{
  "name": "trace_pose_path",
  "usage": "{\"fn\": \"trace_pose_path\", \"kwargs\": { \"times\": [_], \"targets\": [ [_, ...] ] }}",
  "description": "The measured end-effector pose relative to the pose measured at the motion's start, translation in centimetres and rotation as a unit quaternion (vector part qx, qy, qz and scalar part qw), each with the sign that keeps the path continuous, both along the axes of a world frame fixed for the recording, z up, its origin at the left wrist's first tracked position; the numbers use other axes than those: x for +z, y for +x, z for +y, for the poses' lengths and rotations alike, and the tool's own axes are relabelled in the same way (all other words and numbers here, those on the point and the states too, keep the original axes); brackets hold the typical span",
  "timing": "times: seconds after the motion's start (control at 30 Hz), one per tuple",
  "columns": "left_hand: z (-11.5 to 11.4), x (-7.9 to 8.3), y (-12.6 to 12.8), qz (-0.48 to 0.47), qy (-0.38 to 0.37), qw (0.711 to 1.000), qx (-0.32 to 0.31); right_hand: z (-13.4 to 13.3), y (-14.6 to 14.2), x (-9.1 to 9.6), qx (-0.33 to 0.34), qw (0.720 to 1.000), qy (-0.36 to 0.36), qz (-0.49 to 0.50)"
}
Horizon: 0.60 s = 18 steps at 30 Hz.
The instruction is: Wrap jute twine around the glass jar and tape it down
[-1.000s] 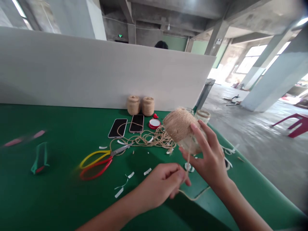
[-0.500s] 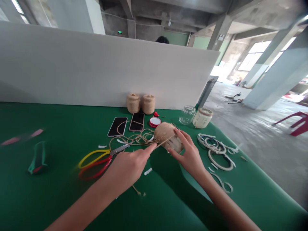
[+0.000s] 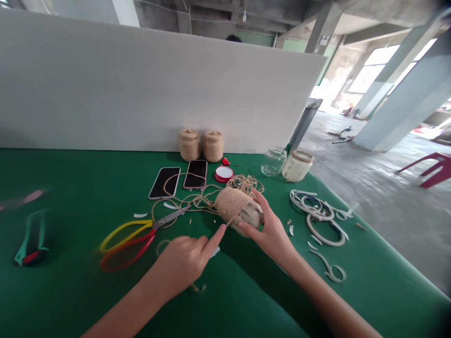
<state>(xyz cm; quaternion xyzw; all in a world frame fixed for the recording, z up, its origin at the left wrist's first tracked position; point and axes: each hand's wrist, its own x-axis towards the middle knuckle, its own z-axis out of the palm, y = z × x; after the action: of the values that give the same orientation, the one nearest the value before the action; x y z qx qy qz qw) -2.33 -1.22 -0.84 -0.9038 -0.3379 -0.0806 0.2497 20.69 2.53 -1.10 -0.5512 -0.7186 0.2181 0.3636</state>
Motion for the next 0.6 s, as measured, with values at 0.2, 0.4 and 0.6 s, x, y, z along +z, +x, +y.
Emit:
{"fn": "trace_pose_path", "kwargs": {
  "times": [0.2, 0.4, 0.6],
  "targets": [
    [0.4, 0.5, -0.6, -0.048, 0.015, 0.999, -0.019, -0.1, -0.1, -0.3, 0.002, 1.0, -0.003, -0.011],
    [0.4, 1.2, -1.3, -0.063, 0.036, 0.997, -0.011, -0.6, -0.3, -0.1, -0.008, 1.0, -0.004, -0.026],
    [0.0, 0.4, -0.8, -0.085, 0.007, 0.996, -0.038, -0.7, -0.4, -0.2, -0.026, 1.0, -0.012, -0.011]
  ]
}}
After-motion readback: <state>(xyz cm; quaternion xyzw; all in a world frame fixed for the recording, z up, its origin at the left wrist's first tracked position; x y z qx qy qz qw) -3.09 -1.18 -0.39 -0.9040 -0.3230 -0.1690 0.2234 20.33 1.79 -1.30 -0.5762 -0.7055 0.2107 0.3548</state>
